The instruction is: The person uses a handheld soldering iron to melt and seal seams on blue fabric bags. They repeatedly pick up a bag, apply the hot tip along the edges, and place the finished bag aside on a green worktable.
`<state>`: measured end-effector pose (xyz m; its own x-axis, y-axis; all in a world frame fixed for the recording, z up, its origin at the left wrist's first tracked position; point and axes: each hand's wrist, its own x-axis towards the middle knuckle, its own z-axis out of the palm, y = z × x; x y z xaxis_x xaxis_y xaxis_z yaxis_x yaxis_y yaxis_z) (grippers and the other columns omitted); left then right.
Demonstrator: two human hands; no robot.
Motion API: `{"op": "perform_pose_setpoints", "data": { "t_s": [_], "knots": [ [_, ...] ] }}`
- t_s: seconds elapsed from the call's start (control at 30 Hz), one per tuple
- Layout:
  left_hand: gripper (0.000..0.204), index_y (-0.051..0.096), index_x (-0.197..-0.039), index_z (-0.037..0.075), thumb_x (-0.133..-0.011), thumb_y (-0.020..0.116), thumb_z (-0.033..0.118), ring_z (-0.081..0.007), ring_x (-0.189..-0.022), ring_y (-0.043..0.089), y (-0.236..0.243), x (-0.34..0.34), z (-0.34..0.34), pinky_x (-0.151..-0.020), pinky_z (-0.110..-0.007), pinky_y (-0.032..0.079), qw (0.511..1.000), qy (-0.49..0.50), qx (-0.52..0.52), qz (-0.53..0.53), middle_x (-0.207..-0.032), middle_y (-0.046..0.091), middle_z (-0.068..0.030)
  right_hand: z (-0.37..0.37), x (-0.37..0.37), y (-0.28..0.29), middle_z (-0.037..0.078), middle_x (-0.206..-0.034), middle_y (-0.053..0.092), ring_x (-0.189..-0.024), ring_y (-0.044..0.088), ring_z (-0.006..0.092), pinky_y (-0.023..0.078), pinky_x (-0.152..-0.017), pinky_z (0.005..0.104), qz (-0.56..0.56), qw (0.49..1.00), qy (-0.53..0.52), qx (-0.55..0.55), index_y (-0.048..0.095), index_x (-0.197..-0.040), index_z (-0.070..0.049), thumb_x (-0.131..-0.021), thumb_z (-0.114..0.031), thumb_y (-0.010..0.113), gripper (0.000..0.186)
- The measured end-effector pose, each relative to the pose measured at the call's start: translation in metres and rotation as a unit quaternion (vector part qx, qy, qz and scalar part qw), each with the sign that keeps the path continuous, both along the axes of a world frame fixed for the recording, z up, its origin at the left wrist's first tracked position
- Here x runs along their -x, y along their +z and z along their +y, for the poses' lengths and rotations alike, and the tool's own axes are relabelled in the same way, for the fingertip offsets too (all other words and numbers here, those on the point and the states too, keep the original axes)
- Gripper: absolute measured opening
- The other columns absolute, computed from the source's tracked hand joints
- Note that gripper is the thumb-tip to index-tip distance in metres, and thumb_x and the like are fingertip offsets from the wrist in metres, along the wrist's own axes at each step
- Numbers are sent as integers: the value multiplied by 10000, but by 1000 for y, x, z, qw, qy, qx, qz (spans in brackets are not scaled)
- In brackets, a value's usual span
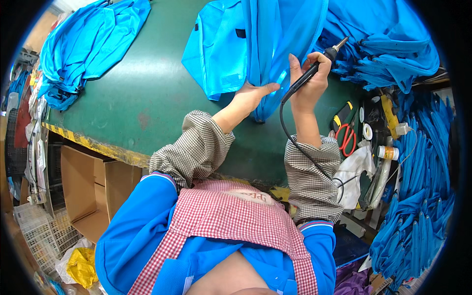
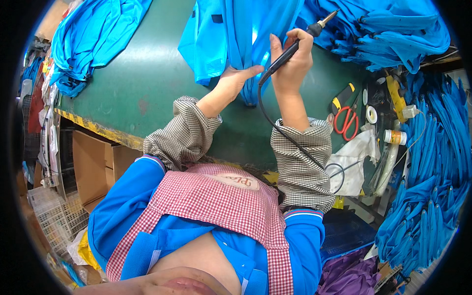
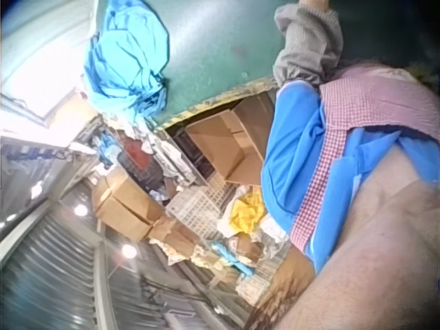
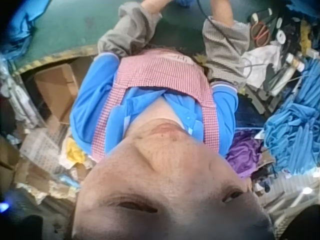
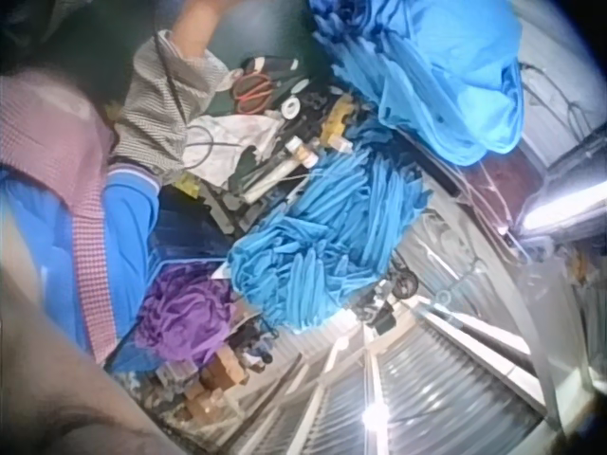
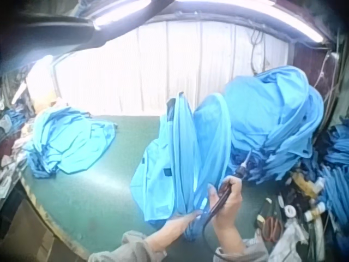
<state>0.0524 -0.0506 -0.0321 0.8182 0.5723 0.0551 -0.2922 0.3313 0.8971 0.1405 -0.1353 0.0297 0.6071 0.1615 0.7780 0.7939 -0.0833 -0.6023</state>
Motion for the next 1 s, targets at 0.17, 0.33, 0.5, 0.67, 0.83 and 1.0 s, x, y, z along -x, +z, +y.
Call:
{"op": "perform_pose_setpoints", "data": {
  "t_s": [0.17,0.33,0.5,0.67,0.83,1.0],
  "knots": [
    [651,479,-1284,-20,-738,800,132,-225,-1082,582,-12,9,11,-936,-336,472,999,2,1,48,-1210,592,-122,-43,45,19,99,-866,609,-693,557,240,454,-659,315,-134,990,-39,9,581,-1056,4,-892,-320,630,366],
    [547,545,-1206,-14,-744,795,140,-193,-1000,608,-4,4,6,-880,-323,493,998,3,-31,54,-1126,630,-102,-84,81,-6,34,-630,528,-560,486,185,414,-702,359,-165,984,29,68,628,-814,-49,-861,-161,555,142],
    [477,565,-1169,-7,-760,776,116,-183,-981,613,-5,4,8,-875,-314,496,999,-12,-12,34,-1091,642,-89,-78,79,-19,19,-581,475,-520,458,175,407,-719,361,-192,975,24,110,623,-755,-81,-767,-106,560,69],
    [518,541,-1198,-10,-755,781,113,-189,-991,613,0,2,3,-887,-320,497,1000,-5,9,22,-1108,634,-97,-70,73,-21,29,-586,477,-525,468,188,412,-728,371,-192,975,19,113,621,-749,-79,-765,-100,565,62],
    [621,482,-1272,-16,-746,788,109,-215,-1062,594,-1,7,17,-921,-341,490,998,-44,-13,46,-1175,605,-125,-72,81,2,43,-617,524,-540,497,187,447,-730,385,-186,976,32,112,629,-769,-74,-831,-122,571,98],
    [662,445,-1312,-20,-764,778,146,-256,-1096,580,47,17,28,-956,-401,473,995,-10,-93,20,-1212,579,-153,-57,62,-36,200,-1069,649,-967,646,309,494,-838,331,82,996,3,20,505,-1233,22,-900,-36,588,348]
  ]
}}
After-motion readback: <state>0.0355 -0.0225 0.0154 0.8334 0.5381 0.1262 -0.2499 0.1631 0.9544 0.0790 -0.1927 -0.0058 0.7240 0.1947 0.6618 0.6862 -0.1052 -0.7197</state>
